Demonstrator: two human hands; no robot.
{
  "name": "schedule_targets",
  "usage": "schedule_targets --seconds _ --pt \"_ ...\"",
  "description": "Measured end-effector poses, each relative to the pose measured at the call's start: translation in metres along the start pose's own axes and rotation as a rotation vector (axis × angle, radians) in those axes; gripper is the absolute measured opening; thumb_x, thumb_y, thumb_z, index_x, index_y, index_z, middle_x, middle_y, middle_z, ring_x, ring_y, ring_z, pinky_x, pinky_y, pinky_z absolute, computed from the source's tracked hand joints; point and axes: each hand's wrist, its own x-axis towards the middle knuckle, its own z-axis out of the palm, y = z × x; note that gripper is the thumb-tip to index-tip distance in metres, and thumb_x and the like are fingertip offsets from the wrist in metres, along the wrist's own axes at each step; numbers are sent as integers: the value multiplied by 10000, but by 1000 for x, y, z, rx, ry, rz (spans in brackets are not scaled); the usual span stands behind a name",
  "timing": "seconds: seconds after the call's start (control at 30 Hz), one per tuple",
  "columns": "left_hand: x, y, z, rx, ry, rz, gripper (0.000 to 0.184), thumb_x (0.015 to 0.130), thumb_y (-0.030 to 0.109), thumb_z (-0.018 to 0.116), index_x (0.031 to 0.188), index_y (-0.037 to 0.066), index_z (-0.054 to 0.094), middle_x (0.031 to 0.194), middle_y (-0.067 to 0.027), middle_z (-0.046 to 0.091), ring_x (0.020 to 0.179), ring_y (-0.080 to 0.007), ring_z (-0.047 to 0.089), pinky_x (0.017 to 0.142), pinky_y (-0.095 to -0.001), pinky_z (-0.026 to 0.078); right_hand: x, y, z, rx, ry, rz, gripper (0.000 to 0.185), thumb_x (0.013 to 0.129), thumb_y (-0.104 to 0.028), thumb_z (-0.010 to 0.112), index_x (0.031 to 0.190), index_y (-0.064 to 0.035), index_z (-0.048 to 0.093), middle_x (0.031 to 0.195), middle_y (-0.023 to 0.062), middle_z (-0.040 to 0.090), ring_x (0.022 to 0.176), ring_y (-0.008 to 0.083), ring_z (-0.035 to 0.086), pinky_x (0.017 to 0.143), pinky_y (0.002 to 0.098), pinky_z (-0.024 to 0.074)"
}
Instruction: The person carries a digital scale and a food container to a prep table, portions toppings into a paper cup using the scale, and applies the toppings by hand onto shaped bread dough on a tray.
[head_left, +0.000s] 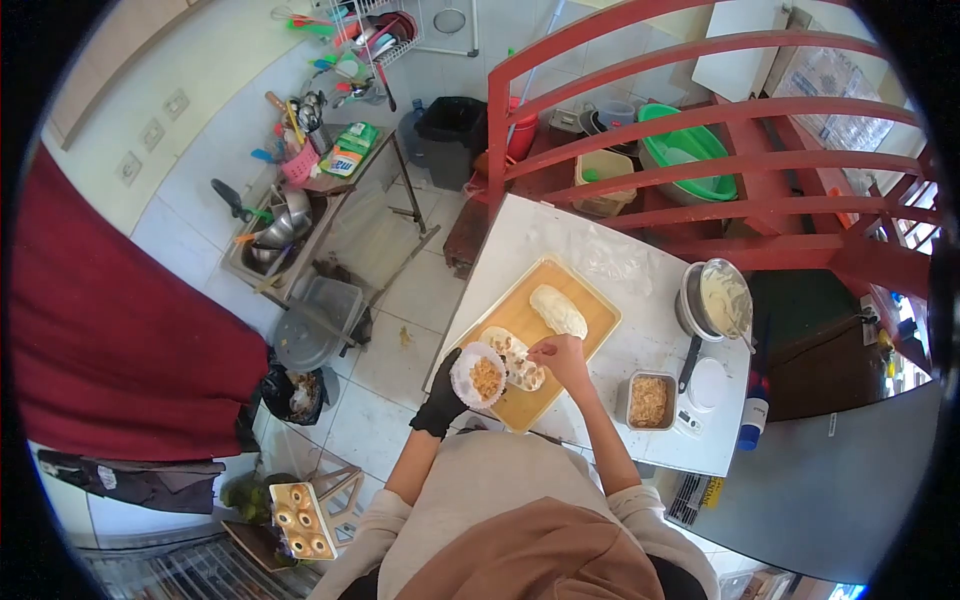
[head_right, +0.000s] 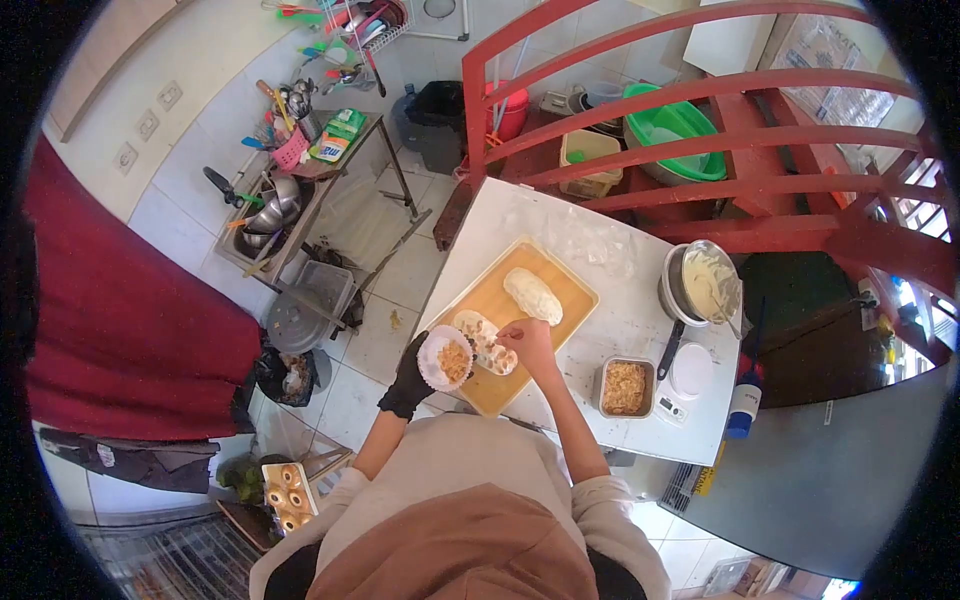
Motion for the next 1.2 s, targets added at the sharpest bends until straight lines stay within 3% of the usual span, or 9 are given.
schedule_targets --seconds 0.2,0.5,0.57,0.6,0.67,0.8,0.9,0.97,1.2 --pt "2 -1 -7 -539 25 -183 387 947 291 317 1200 19 426 1172 -126 514 1080 -240 511 941 -404 413 3 23 10 -86 14 -38 95 691 11 650 774 56 660 656 117 647 579 122 621 548 231 496" --pt "-10 5 5 261 25 206 310 944 239 349 1147 28 448 1102 -97 541 1018 -224 550 904 -379 447 2 26 8 -45 66 4 113 675 35 649 783 67 648 665 121 644 600 141 628 564 236 507" --pt "-8 3 1 91 20 113 524 658 42 720 1107 57 451 1067 -84 535 995 -178 532 864 -353 466 3 27 7 -26 50 -6 104 676 32 652 776 61 646 661 115 643 599 136 626 565 235 507" --pt "-7 1 -2 91 19 114 524 658 42 720 1107 57 451 1067 -84 535 995 -178 532 864 -353 466 3 28 7 -27 50 -6 104 676 32 652 776 61 646 661 115 643 599 136 626 565 235 507" --pt "-7 -2 -7 268 6 193 307 942 228 353 1156 26 441 1115 -96 534 1028 -213 542 902 -372 450 5 28 7 16 28 26 109 679 37 646 785 62 642 651 107 640 593 132 623 564 234 507" --pt "-4 -3 -7 -166 -31 41 319 945 228 344 1173 26 435 1130 -99 530 1040 -215 534 917 -379 437 14 19 7 -52 55 -12 101 692 29 634 789 59 640 655 113 638 584 132 618 563 237 506" --pt "-4 -1 -6 530 13 189 320 944 227 351 1177 24 434 1131 -100 530 1047 -212 529 918 -378 436 21 14 11 -36 5 -25 95 714 25 608 799 51 641 666 114 639 589 136 616 550 240 499" --pt "2 -7 -13 -450 69 -123 318 945 224 349 1175 23 436 1130 -101 530 1053 -210 525 917 -374 438 26 17 17 -84 22 -119 114 729 32 579 820 28 648 682 115 643 600 150 619 539 249 490" --pt "2 -13 -21 -226 31 -46 451 922 377 334 1214 45 423 1202 -130 496 1114 -273 475 959 -467 373 22 8 19 -70 4 -114 98 715 -5 603 804 18 637 678 176 627 616 250 623 558 335 477"
